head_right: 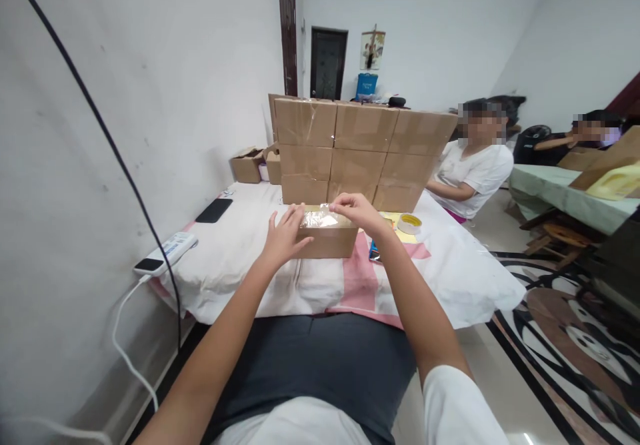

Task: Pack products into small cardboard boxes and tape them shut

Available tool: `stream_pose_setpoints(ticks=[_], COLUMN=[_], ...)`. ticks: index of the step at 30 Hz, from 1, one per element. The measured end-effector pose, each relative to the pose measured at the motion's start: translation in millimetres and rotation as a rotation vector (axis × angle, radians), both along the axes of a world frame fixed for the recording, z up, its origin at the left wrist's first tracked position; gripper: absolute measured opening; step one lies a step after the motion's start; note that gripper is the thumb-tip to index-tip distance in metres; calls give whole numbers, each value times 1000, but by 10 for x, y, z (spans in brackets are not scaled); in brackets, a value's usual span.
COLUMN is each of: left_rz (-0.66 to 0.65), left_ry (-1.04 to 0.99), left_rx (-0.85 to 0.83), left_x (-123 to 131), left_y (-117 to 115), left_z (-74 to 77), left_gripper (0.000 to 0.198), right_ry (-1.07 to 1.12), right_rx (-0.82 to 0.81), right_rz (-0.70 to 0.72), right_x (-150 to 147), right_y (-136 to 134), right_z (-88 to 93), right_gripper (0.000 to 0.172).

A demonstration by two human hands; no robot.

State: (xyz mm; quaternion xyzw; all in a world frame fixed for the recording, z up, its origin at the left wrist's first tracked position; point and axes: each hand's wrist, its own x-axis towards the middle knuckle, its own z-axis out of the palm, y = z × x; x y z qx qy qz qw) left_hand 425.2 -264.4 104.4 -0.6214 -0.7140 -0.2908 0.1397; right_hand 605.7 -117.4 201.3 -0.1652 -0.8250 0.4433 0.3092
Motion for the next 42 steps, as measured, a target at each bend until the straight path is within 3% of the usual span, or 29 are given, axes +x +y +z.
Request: stream_pose_setpoints(ticks=[3, 9, 13, 19, 24, 33, 42], left_rz=[4, 22, -39, -24, -8, 33, 97], left_ry=[74, 132, 150, 113, 113, 108, 100], left_rx=[-97, 5, -35, -52, -48, -27, -16], left_x=[24, 185, 292, 384, 413, 437, 471], left_y=[125, 142, 236, 286, 254, 237, 273], left_z=[23, -40, -82, -240, -278, -282, -312], left_gripper=[80, 75, 67, 64, 67, 70, 79], right_ry=[-89, -259, -293, -306, -226, 46, 125], right_rx=[-87, -70, -64, -61, -54, -44, -91], right_rz=[24, -87, -114, -158, -165, -173, -9], right_x=[-217, -555, -616, -624, -594, -477, -387], right_y=[257, 593, 637, 643, 610, 646, 712], right_z=[-65, -369, -446, -493, -560, -517, -418], right_gripper=[42, 42, 36, 27, 28, 47, 45])
